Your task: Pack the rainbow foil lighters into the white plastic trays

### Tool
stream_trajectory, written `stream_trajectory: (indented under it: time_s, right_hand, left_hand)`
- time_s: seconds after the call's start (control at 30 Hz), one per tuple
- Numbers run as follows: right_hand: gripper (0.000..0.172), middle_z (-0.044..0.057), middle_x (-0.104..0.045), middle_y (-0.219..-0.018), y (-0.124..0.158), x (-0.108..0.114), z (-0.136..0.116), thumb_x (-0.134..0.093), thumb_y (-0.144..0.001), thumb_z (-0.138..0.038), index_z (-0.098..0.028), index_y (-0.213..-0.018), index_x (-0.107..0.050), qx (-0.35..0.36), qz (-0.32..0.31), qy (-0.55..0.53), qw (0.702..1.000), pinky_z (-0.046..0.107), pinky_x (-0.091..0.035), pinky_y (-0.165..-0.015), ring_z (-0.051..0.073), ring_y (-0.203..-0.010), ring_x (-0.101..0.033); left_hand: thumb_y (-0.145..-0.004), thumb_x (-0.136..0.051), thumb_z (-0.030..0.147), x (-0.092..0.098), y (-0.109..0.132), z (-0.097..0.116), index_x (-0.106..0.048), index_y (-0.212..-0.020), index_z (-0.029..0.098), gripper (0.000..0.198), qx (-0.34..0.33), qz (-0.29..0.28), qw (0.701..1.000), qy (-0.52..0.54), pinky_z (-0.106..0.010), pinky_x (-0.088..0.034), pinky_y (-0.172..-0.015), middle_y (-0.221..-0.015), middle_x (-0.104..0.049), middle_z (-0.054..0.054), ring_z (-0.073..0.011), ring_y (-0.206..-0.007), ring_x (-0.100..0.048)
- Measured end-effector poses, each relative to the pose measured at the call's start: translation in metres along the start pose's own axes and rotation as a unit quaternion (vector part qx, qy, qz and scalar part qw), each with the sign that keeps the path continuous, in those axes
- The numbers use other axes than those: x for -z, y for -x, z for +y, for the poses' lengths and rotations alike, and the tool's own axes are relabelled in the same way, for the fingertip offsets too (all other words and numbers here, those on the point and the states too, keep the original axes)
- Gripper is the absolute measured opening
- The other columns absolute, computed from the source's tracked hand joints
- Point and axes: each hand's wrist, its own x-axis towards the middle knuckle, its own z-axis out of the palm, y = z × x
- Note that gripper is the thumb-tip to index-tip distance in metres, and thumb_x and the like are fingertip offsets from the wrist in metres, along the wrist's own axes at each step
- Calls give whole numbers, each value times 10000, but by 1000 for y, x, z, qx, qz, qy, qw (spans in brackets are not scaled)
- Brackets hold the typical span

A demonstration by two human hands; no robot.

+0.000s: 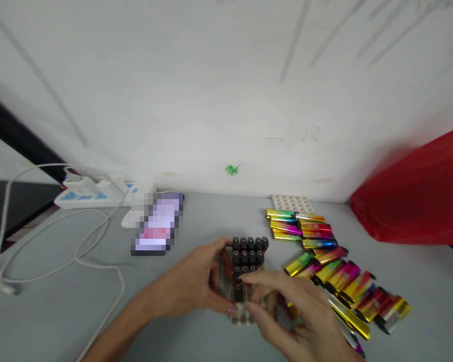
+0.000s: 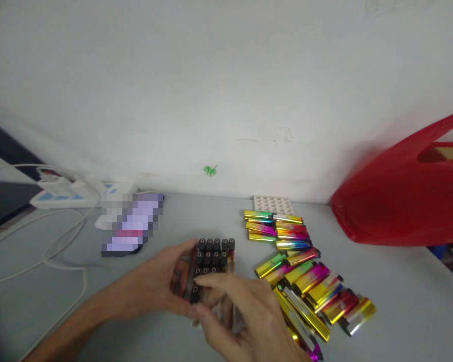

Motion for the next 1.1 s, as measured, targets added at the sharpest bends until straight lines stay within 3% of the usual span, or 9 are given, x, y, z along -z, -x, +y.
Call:
stream_trajectory:
  time_s: [0.1,0.17,0.27,0.4,0.47,0.63,0.83,0.93,1.1]
  right_hand:
    - [167,11,-799,-952,-2,4,5,-641,-1071,-295,-300,-1202,-745,-80,122,95,985,340,-541,-727,204,-779,-726]
    - [179,66,-777,-1043,-5,7,13,-591,-1083,-307,-260,-1166,-742,-114,168,191,960,420,-560,-845,269,-927,-712]
    - [291,157,-708,-1181,-9,9,26,-559,-1071,-291,-206,-1296,-721,-122,154,341,919,567,-537,-965,375,-1112,-629]
    - [469,264,-586,-1457,-8,5,40,-552,-1063,-248,-185,-1522,-628,-134,112,473,864,634,-522,-957,456,-1209,-572]
    - [518,259,-534,-1599,-5,3,51,-517,-1067,-202,-217,-1582,-578,-131,88,504,849,668,-495,-969,477,-1262,-568]
    - [708,116,-613,-1632,2,4,78,-404,-1026,-47,-304,-1686,-425,-69,57,454,887,659,-418,-1070,426,-1419,-532]
    - [480,95,-749,-1444,-1,9,70,-476,-1069,-74,-277,-1472,-637,-75,39,413,907,586,-396,-1054,377,-1311,-599]
    - [429,69,-776,-1373,-3,9,65,-519,-1072,-75,-294,-1407,-673,-61,55,406,910,569,-383,-1040,357,-1243,-622]
    - [368,48,-802,-1246,-4,10,62,-516,-1086,-70,-301,-1299,-709,-46,52,394,916,533,-392,-1011,334,-1166,-637]
  left_hand:
    - [-616,-1055,389,0,-1,0,-624,-1323,197,851,30,10,998,-50,-240,-471,-561,-931,-749,3,-166,-692,-637]
    - [-603,-1060,385,0,-1,1,-612,-1335,189,880,35,10,997,-61,-238,-456,-542,-907,-742,9,-168,-685,-634]
    - [-622,-1057,423,0,1,2,-622,-1290,187,831,30,14,997,-66,-244,-461,-551,-915,-738,9,-169,-697,-637]
    - [-632,-1055,439,0,2,2,-626,-1248,199,787,32,11,997,-68,-248,-466,-558,-931,-737,9,-164,-698,-635]
    - [-637,-1049,411,0,1,1,-627,-1253,204,775,28,9,997,-65,-247,-470,-561,-935,-739,10,-164,-703,-637]
    - [-632,-1048,386,0,0,0,-617,-1283,201,803,32,8,998,-61,-239,-455,-537,-881,-725,26,-167,-687,-634]
    - [-617,-1054,377,0,0,-2,-609,-1270,204,809,34,15,998,-58,-240,-454,-534,-886,-723,21,-176,-697,-641]
    - [-613,-1060,420,0,0,-1,-613,-1239,205,799,28,15,998,-61,-245,-462,-541,-891,-727,20,-171,-687,-639]
    - [-635,-1052,451,-1,1,0,-601,-1341,199,875,30,14,998,-62,-256,-468,-559,-910,-737,14,-178,-698,-646]
